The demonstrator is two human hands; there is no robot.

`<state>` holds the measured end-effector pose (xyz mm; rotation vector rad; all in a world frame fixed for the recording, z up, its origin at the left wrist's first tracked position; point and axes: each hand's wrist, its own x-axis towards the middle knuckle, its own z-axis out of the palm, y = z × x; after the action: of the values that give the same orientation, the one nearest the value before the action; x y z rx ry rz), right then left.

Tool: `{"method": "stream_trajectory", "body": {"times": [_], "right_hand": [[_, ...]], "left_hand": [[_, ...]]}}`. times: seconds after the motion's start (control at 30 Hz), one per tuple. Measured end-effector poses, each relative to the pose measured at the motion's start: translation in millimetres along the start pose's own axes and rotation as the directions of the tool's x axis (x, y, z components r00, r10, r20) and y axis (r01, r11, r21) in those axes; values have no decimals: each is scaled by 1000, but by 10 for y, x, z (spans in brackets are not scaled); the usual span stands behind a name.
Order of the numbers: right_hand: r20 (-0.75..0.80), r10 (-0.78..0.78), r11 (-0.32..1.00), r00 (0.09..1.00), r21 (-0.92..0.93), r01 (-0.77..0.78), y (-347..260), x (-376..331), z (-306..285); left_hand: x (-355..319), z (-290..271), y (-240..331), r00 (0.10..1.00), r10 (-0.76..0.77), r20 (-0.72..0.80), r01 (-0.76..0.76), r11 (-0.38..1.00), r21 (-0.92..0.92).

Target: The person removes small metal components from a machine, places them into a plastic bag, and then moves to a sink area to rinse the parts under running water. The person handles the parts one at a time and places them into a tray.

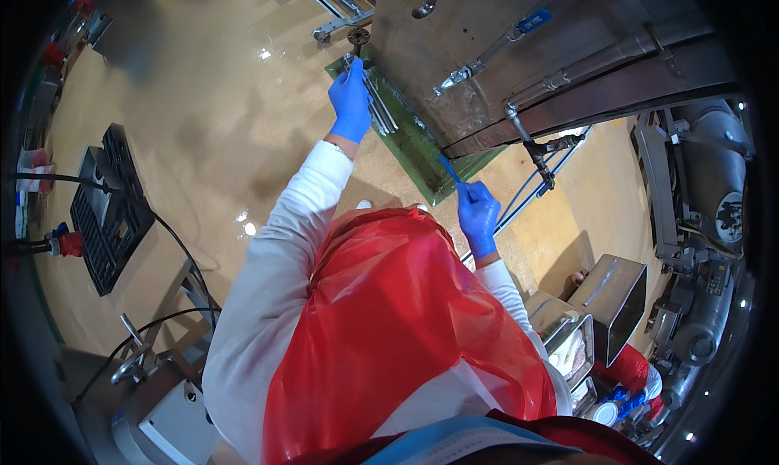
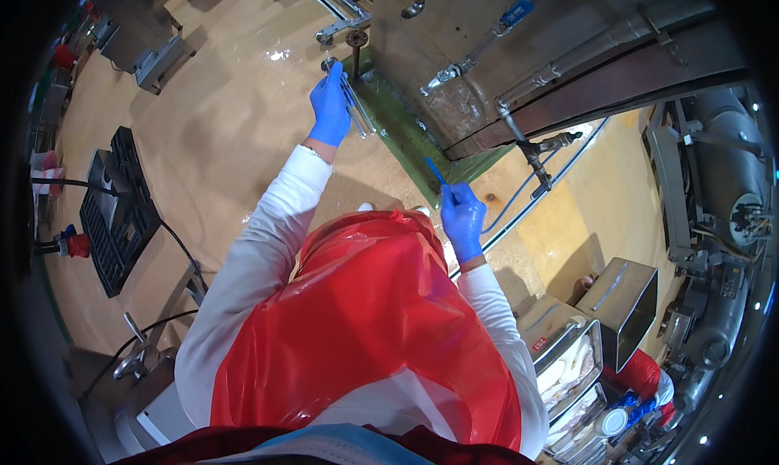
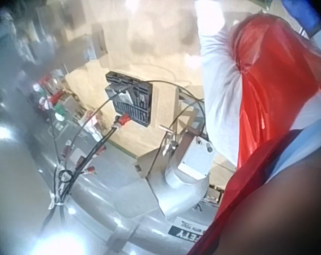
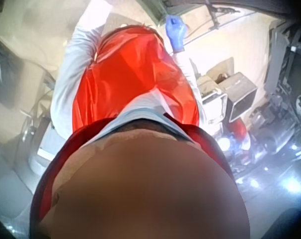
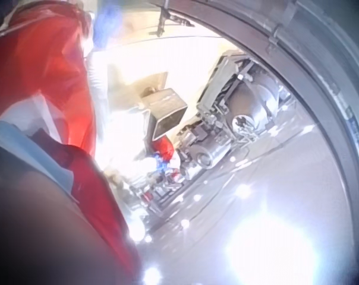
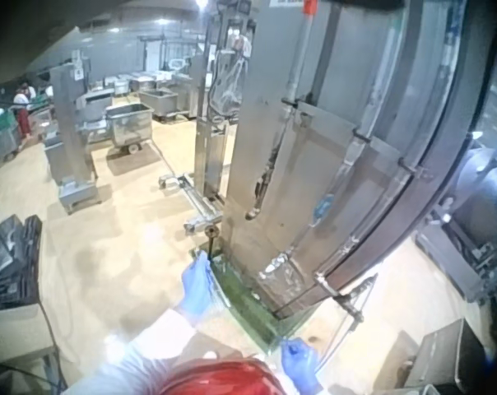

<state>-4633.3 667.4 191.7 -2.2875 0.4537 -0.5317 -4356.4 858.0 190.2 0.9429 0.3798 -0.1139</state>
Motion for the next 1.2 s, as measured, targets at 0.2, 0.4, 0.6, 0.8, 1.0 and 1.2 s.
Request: {"method": "stream_trajectory", "body": {"times": [0.2, 0.4, 0.6, 0.8, 1.0, 1.2], "right_hand": [[-43, 146, 969, 988, 207, -134, -42, -131, -102], [-85, 6, 966, 996, 259, 16, -712, -17, 15], [-49, -16, 965, 999, 261, 28, -796, 39, 106], [-93, -45, 955, 995, 289, 70, -801, 110, 162], [-114, -120, 971, 986, 192, 141, -849, 282, 280], [22, -84, 985, 996, 155, 80, -807, 498, 436]], "left_hand": [[-61, 104, 136, 987, -158, 16, 158, 987, -28], [-174, 280, -65, 985, -171, 24, 170, 985, 33], [-60, 294, -204, 996, -87, 26, 85, 995, 48], [-137, 369, -129, 996, -90, -23, 90, 996, -2], [-235, 354, -194, 996, -88, -33, 88, 996, -27], [-176, 188, -635, 999, -35, -24, 37, 996, 83]]}}
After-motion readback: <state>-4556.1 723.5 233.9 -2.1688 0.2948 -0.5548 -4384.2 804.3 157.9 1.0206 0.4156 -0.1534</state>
